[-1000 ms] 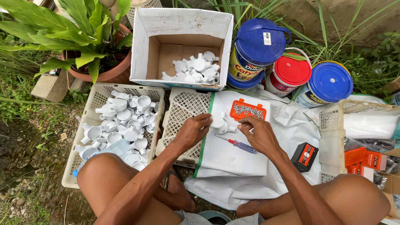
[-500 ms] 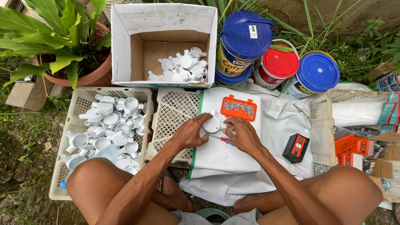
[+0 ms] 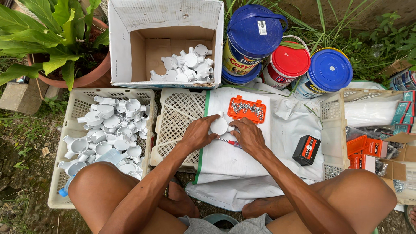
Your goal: The person picks up white plastic electrical junction boxes and small metal screws, using a screwdriver to fasten the screws into the boxes.
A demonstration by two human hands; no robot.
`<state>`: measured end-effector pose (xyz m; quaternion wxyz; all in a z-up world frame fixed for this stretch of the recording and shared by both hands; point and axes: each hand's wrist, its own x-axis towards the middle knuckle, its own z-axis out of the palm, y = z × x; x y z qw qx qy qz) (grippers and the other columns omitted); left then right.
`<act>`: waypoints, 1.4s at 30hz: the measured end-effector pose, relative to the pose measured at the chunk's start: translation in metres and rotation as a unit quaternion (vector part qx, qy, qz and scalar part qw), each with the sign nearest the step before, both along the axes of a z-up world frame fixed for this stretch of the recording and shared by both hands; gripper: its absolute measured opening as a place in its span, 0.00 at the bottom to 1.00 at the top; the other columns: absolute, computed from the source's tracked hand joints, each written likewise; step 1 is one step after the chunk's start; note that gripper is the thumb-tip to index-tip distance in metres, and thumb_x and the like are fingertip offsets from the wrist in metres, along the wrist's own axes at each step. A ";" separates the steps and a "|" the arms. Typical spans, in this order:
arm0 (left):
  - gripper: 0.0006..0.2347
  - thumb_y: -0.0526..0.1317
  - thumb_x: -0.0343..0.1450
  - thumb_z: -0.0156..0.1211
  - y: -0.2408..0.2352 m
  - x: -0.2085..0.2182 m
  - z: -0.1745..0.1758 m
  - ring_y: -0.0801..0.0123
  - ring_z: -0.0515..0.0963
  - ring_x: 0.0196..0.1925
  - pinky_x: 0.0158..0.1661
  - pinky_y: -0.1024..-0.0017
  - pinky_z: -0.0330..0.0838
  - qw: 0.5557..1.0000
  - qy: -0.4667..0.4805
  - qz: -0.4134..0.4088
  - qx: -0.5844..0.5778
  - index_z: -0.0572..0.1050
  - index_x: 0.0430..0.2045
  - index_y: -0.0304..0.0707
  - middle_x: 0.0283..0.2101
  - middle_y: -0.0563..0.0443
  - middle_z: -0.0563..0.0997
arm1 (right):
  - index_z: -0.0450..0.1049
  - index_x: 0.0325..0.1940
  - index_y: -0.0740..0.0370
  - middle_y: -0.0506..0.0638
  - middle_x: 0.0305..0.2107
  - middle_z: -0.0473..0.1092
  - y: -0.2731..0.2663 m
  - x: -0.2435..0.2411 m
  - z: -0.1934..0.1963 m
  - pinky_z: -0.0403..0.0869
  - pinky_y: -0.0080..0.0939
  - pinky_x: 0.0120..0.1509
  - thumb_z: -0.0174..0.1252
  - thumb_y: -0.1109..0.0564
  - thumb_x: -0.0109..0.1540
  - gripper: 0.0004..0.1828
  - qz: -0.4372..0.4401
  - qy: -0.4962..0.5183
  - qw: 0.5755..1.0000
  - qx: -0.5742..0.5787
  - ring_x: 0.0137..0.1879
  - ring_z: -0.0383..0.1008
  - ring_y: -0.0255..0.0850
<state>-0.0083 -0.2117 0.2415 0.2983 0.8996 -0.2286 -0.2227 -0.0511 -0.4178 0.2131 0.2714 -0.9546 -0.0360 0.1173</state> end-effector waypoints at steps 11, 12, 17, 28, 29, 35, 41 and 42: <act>0.27 0.36 0.62 0.66 -0.003 0.004 0.012 0.48 0.74 0.58 0.55 0.55 0.70 1.000 0.023 0.005 -0.008 0.68 0.57 0.39 0.56 0.41 0.74 | 0.75 0.51 0.57 0.57 0.38 0.69 0.001 0.000 -0.001 0.72 0.43 0.44 0.57 0.57 0.61 0.14 0.001 0.009 1.000 -0.003 0.43 0.73 0.47; 0.27 0.35 0.62 0.66 -0.003 0.004 0.015 0.47 0.74 0.58 0.56 0.54 0.70 1.000 0.026 0.004 -0.009 0.67 0.57 0.37 0.56 0.40 0.74 | 0.75 0.51 0.58 0.57 0.38 0.68 0.001 0.001 0.001 0.72 0.43 0.44 0.56 0.57 0.61 0.14 0.000 0.009 1.000 -0.004 0.43 0.73 0.47; 0.27 0.35 0.62 0.66 -0.002 0.004 0.015 0.47 0.74 0.58 0.56 0.54 0.69 0.999 0.032 0.006 -0.009 0.67 0.57 0.38 0.57 0.41 0.74 | 0.74 0.51 0.57 0.57 0.38 0.68 0.002 0.001 0.002 0.71 0.44 0.44 0.56 0.56 0.62 0.14 -0.003 0.012 1.000 -0.003 0.43 0.73 0.47; 0.27 0.37 0.61 0.66 0.000 0.007 0.006 0.48 0.75 0.56 0.55 0.51 0.70 1.000 0.028 0.002 0.010 0.68 0.58 0.42 0.56 0.45 0.75 | 0.71 0.56 0.61 0.61 0.43 0.69 0.008 0.003 0.003 0.73 0.42 0.50 0.54 0.56 0.63 0.17 -0.062 0.076 0.993 0.069 0.49 0.73 0.47; 0.28 0.38 0.61 0.66 -0.001 0.008 0.002 0.48 0.76 0.55 0.54 0.51 0.70 1.000 0.020 0.000 0.012 0.68 0.57 0.42 0.55 0.45 0.76 | 0.71 0.56 0.62 0.61 0.42 0.69 0.008 0.005 0.001 0.72 0.43 0.50 0.53 0.54 0.64 0.18 -0.079 0.088 0.988 0.100 0.48 0.73 0.47; 0.28 0.40 0.59 0.66 0.001 0.005 -0.012 0.47 0.77 0.53 0.52 0.51 0.72 1.000 -0.004 0.013 -0.010 0.69 0.56 0.43 0.54 0.46 0.77 | 0.67 0.60 0.66 0.64 0.46 0.68 0.013 0.008 0.020 0.71 0.45 0.52 0.52 0.46 0.66 0.25 -0.122 0.126 0.971 0.163 0.52 0.72 0.49; 0.28 0.42 0.58 0.66 -0.003 0.001 -0.001 0.47 0.77 0.53 0.52 0.52 0.72 0.998 -0.036 0.029 -0.052 0.70 0.56 0.46 0.55 0.47 0.77 | 0.62 0.64 0.70 0.67 0.49 0.67 0.019 0.005 0.060 0.71 0.43 0.56 0.54 0.40 0.64 0.35 -0.180 0.188 0.927 0.271 0.55 0.71 0.48; 0.28 0.42 0.58 0.66 -0.004 0.001 0.003 0.47 0.77 0.53 0.52 0.52 0.72 0.997 -0.040 0.030 -0.061 0.70 0.56 0.46 0.55 0.47 0.77 | 0.62 0.64 0.73 0.68 0.49 0.67 0.022 0.003 0.069 0.71 0.41 0.57 0.55 0.40 0.63 0.37 -0.196 0.199 0.909 0.309 0.54 0.71 0.47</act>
